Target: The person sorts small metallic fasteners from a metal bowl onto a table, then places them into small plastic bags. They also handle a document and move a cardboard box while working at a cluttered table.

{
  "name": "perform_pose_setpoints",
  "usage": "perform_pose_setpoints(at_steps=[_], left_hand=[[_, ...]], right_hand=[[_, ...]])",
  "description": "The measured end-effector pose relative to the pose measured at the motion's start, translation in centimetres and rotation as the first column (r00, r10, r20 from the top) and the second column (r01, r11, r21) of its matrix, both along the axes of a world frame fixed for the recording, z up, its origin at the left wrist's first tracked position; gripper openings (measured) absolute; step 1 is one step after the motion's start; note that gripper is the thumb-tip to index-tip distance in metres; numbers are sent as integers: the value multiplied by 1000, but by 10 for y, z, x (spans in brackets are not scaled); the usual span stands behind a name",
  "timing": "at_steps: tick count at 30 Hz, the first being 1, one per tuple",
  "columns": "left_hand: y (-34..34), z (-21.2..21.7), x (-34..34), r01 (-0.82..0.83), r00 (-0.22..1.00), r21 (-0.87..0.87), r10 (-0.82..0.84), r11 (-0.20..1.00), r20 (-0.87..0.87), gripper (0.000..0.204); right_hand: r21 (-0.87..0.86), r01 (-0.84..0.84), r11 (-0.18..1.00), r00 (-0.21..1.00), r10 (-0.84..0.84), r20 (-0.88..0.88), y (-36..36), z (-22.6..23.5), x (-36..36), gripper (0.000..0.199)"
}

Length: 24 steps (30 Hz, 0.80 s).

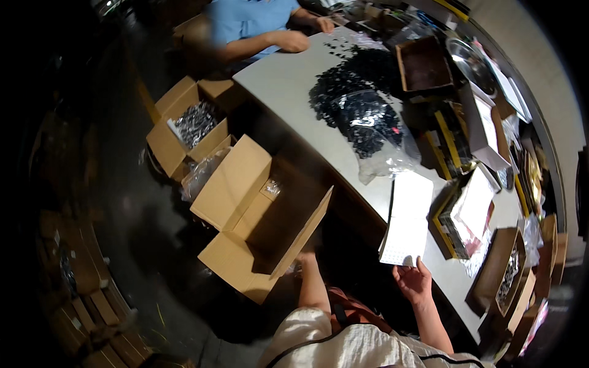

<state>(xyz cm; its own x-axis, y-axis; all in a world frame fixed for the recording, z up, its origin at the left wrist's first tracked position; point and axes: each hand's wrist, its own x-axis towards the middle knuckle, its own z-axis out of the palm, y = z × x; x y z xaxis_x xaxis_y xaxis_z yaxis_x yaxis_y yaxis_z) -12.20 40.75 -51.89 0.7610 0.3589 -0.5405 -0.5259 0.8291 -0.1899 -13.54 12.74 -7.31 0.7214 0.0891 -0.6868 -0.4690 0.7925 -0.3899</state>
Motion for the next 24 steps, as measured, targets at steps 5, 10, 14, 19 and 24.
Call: perform_pose_setpoints(at_steps=[5, 10, 14, 19, 24], left_hand=[[-6, 18, 60, -15, 743, -258, 183, 966, 644, 50], [-6, 35, 42, -83, 854, -202, 174, 976, 490, 48], [-28, 43, 15, -29, 976, -130, 56, 991, 212, 48], [-62, 56, -7, 131, 968, -143, -158, 981, -195, 49], [-87, 77, -30, 245, 847, -246, -330, 938, -415, 51]], right_hand=[[33, 91, 995, 996, -90, -4, -19, -6, -23, 46], [39, -10, 999, 999, 11, -38, -11, -5, -7, 51], [40, 18, 999, 1000, -18, -1, 10, 7, 3, 52], [68, 48, 997, 999, -48, 3, 7, 9, 5, 51], [46, 61, 997, 998, -62, 20, 3, 3, 5, 47]])
